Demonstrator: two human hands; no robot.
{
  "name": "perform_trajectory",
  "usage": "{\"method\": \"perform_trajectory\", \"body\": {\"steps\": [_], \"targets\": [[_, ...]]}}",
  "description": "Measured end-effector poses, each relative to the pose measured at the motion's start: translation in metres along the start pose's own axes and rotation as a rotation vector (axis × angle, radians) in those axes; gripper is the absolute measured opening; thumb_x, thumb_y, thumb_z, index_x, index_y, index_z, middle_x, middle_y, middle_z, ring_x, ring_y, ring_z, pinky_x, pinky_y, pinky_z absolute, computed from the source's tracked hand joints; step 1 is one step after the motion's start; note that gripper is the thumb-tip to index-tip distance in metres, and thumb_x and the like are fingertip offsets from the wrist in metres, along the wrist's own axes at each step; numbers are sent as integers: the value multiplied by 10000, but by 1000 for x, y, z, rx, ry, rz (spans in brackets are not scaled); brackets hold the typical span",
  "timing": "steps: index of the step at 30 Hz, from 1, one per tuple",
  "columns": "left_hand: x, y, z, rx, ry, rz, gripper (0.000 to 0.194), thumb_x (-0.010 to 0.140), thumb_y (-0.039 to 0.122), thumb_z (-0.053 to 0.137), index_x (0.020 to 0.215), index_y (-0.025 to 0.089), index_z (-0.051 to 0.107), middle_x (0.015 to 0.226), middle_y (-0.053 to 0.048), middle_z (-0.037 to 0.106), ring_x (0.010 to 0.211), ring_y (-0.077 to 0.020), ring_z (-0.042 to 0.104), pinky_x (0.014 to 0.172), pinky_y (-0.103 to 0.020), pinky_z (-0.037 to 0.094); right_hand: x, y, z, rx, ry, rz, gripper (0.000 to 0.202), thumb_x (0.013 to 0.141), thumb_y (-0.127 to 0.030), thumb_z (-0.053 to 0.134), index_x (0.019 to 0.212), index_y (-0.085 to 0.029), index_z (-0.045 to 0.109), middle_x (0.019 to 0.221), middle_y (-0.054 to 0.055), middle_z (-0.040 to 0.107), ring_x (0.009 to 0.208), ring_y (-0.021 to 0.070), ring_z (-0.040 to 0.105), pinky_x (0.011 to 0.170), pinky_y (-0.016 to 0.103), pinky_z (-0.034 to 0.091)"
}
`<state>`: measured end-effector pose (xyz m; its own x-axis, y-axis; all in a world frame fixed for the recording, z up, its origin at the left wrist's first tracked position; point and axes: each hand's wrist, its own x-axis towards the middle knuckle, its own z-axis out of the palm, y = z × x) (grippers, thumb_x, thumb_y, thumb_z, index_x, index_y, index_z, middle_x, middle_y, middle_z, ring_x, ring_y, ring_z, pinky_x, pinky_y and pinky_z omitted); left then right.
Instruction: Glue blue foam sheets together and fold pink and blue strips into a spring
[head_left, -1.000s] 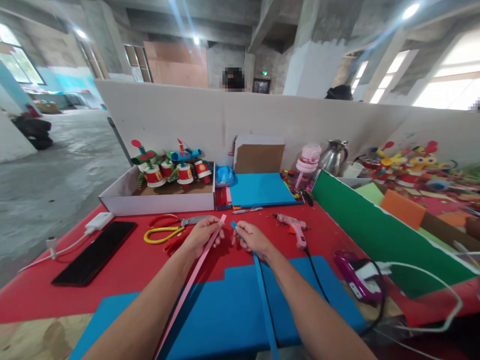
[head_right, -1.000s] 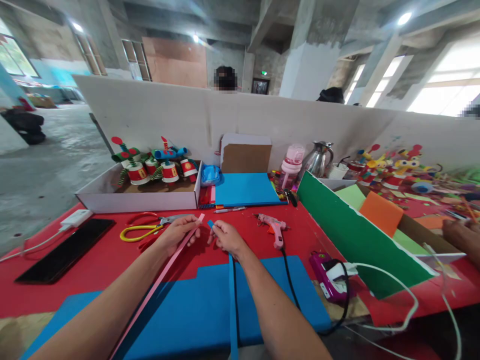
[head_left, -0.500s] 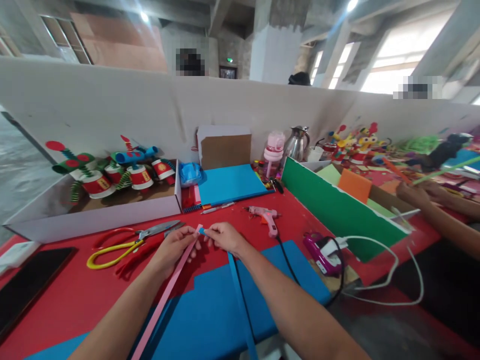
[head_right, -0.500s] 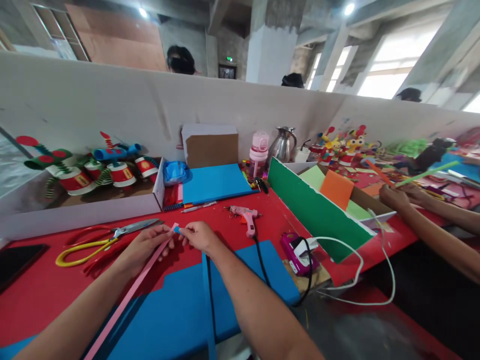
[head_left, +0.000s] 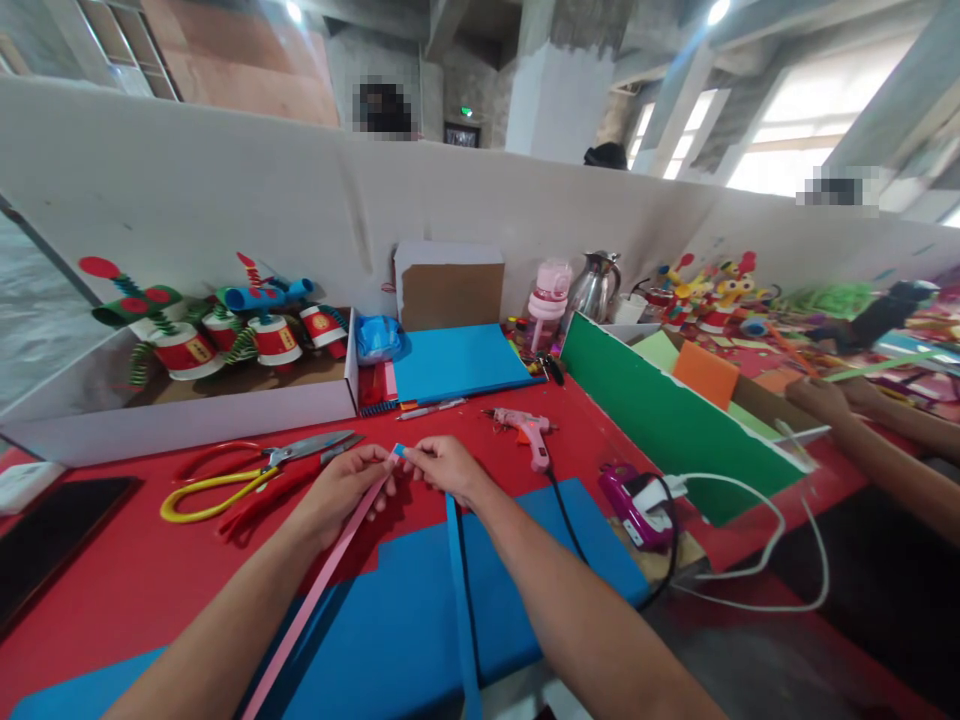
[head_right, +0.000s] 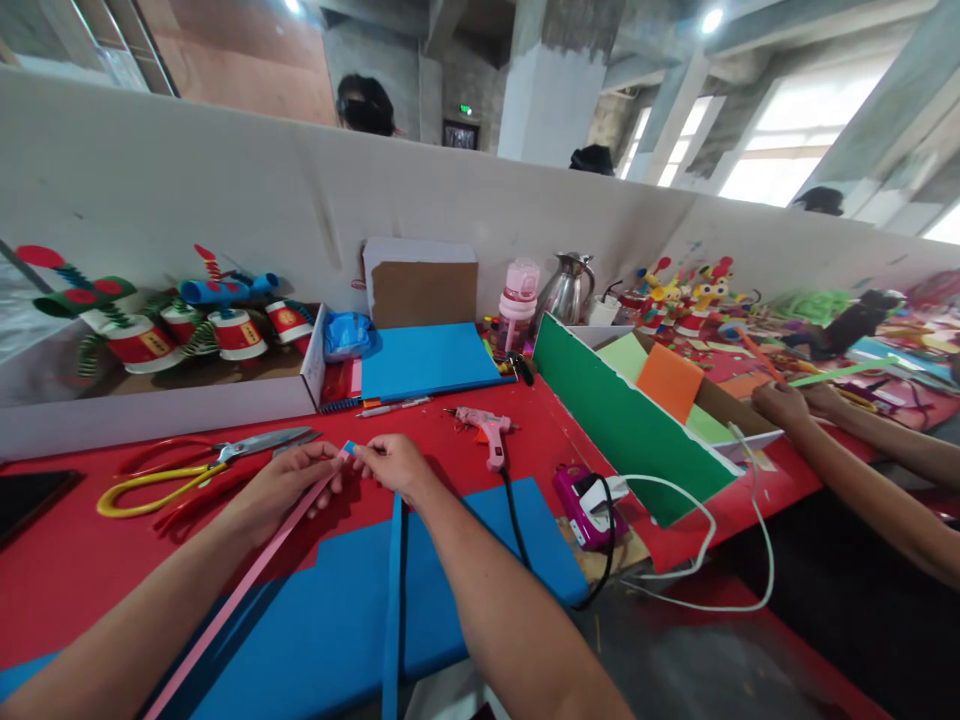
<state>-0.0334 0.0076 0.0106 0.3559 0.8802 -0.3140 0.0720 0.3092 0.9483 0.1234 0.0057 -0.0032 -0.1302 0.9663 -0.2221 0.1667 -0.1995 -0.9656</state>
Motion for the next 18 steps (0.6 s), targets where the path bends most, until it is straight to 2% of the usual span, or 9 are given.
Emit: {"method": "perform_trajectory", "body": {"steps": [7, 18], "targets": [[0, -1, 1, 32, -15, 18, 439, 593, 539, 726, 738, 179, 523, 533, 46, 563, 393, -75, 461, 355, -172, 342, 0, 0, 0, -14, -6, 3, 295, 902, -283, 530, 637, -156, 560, 481, -65, 478, 376, 32, 359, 388, 154, 262], [0, 0, 1, 107, -13, 13, 441, 603, 564, 689, 728, 184, 504, 514, 57, 538, 375, -72, 438, 336, -165, 308, 1, 2, -2, -1, -24, 23, 242, 887, -284, 557, 678, -162, 537, 484, -82, 477, 350, 21, 338, 354, 147, 236]]}}
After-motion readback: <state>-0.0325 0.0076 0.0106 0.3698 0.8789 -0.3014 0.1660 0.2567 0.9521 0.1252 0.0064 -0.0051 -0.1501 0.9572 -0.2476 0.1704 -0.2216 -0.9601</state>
